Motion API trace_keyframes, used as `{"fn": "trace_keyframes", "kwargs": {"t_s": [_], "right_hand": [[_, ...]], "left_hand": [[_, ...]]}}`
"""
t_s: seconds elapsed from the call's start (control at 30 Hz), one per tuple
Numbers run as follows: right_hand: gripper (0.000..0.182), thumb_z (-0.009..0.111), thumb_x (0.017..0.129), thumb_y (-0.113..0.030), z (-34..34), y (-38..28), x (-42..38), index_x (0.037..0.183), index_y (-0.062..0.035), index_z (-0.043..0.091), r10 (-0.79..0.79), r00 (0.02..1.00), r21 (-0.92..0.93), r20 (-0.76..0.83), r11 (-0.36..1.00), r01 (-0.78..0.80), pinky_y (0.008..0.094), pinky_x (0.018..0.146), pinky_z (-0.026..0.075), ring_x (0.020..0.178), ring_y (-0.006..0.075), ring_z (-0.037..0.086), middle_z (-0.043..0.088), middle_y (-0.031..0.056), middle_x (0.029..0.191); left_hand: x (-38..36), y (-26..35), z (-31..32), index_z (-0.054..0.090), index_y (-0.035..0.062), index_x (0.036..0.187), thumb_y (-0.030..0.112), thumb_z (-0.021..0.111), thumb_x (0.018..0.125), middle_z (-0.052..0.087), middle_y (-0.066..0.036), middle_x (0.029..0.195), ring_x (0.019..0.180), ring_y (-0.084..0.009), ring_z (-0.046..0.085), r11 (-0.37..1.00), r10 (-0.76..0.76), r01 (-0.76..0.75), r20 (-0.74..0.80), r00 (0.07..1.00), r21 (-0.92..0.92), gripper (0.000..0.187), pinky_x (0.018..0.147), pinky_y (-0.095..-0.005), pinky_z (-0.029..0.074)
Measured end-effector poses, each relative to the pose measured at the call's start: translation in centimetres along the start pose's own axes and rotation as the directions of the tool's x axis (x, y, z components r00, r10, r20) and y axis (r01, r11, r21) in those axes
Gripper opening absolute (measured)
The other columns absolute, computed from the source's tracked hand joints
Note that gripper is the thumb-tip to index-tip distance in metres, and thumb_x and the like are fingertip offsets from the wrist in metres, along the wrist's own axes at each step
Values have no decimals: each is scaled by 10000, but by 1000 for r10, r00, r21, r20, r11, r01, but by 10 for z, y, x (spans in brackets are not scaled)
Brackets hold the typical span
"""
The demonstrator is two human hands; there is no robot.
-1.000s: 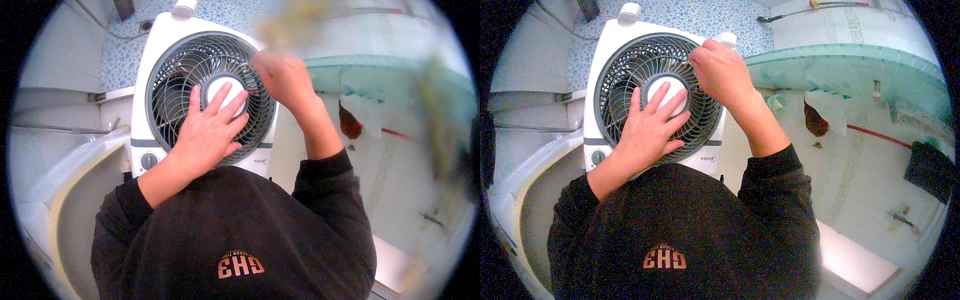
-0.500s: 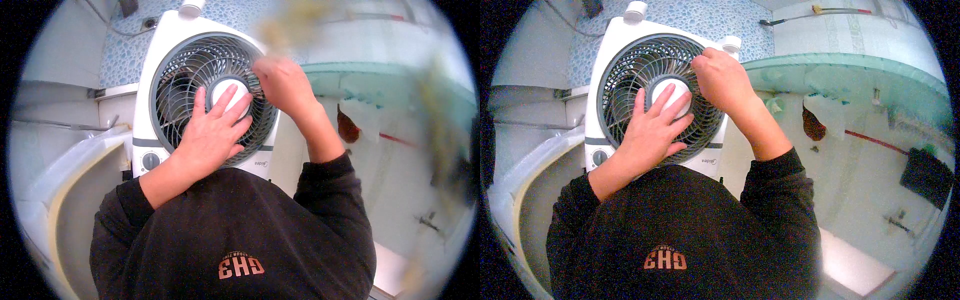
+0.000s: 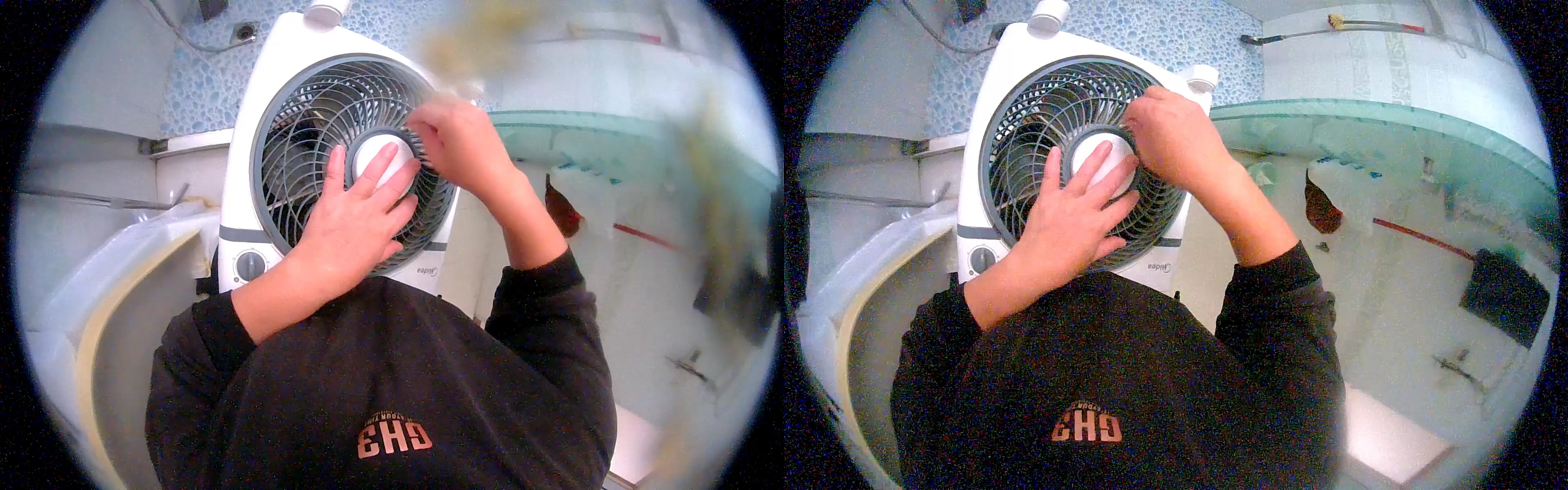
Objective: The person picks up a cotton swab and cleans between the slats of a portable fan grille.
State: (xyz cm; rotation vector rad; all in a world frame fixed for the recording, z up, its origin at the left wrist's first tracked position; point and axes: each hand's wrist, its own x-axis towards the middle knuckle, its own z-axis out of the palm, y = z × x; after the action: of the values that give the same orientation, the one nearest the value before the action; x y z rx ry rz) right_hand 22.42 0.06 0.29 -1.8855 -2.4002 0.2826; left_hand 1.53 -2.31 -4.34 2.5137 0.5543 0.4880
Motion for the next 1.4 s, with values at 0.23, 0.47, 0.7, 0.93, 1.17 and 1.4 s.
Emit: {"fn": "trace_keyframes", "kwargs": {"t_s": [0.23,0.47,0.7,0.93,1.17,1.4], "right_hand": [[108,597,830,-76,-3,8,5,896,-49,678,18,992,-344,126,939,27,450,724,499,803,384,615,643,172,832],[91,615,790,-95,1,11,5,810,-29,675,62,998,-57,-5,996,-62,441,746,528,813,365,640,631,171,826],[76,604,724,-66,1,-4,6,782,-26,632,-13,997,-9,71,1000,14,450,749,528,843,370,633,618,179,845],[102,606,801,-100,-12,2,6,823,-40,686,77,995,-52,63,996,-74,459,738,518,827,357,635,630,165,818],[112,625,824,-139,-15,6,8,831,-56,700,95,994,-42,-49,994,-97,446,734,516,807,357,636,635,149,810],[70,613,741,-81,-8,-2,12,782,-48,660,-14,994,-262,104,964,41,430,765,522,840,345,639,627,145,819]], "left_hand": [[0,-1,-1,632,182,1183,408,777,682,396,-42,1472,1412,-291,275,1000,5,-5,15,1000,0,569,1066,-666,233],[0,-2,-1,632,185,1185,414,775,684,394,-42,1471,1412,-287,273,1000,0,0,1,1000,3,568,1069,-664,227],[0,-1,0,629,186,1190,416,774,688,394,-36,1471,1416,-285,266,1000,-6,6,13,1000,19,571,1072,-662,220],[-1,-2,-1,624,185,1201,409,769,697,388,-42,1477,1411,-295,275,1000,1,-1,18,1000,14,570,1073,-664,222],[-2,0,-2,623,179,1202,397,773,691,390,-45,1477,1412,-299,276,1000,6,-6,8,1000,6,575,1074,-664,221],[-1,0,-1,625,187,1202,408,771,693,376,-38,1489,1425,-292,257,1000,-1,1,25,1000,20,574,1076,-664,215]]}}
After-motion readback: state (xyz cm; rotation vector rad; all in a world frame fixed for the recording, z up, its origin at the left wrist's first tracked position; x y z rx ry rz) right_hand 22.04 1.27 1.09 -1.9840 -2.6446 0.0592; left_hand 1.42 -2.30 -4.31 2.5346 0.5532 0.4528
